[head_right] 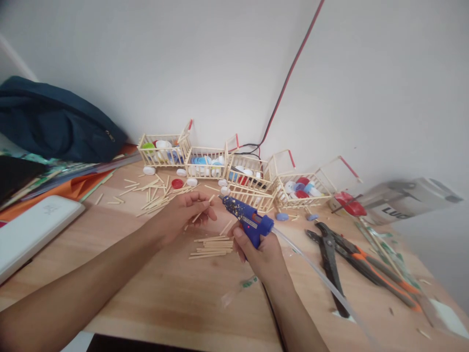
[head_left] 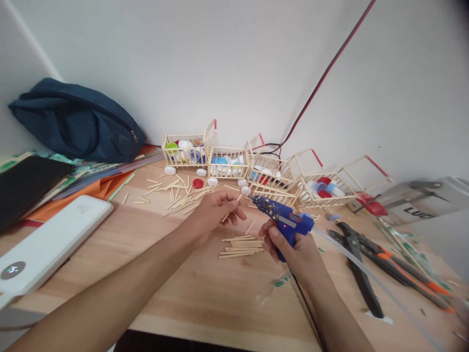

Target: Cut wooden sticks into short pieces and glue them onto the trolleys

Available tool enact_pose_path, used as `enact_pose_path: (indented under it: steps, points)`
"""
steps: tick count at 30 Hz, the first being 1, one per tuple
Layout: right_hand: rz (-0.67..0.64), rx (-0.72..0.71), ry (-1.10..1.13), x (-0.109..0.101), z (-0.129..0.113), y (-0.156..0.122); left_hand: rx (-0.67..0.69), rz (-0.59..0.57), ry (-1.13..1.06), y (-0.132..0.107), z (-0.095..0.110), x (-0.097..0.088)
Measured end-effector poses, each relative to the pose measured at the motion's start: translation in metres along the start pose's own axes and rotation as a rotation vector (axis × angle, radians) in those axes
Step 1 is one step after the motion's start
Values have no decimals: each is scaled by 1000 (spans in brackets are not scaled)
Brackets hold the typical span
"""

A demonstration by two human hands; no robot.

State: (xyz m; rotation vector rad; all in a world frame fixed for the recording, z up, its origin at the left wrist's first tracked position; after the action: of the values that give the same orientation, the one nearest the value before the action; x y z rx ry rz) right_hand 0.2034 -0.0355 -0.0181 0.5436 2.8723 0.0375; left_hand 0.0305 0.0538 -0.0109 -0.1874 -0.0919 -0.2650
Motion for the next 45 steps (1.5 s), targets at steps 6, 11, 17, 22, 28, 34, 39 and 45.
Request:
enact_pose_path:
  steps: [6,11,17,22,28,34,39,45]
  points:
    - [2,14,-2,-3,-3,1,182,97,253,5,0,-2]
    - [61,0,-13,-12,-7,4,467,107,660,-5,-8,15]
    - [70,9,10,-13,-8,5,592,3,1071,-18,-20,39]
    - [97,16,-19,-13,-4,7,494,34,961,-11,-20,36]
    - [95,19,-39,-15,-1,9,571,25,1005,-11,-21,37]
    - [86,24,-22,-14,-3,7,559,-5,1168,-13,-23,42]
    - [91,21,-19,-14,-2,8,530,45,1037,-8,-23,36]
    - [129,16,-40,-13,-1,9,360,58,675,3,-15,27]
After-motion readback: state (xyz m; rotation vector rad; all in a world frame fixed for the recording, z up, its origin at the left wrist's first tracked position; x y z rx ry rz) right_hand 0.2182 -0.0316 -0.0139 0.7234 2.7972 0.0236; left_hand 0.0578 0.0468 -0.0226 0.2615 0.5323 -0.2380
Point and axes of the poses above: each hand's wrist, its own y-axis towards the middle knuckle, its own x-axis out of the palm, z = x × y, the point moved 2 cm from there along y, towards the middle knuckle, and after that the axes turned 15 degrees about z, right-handed, at the moved point
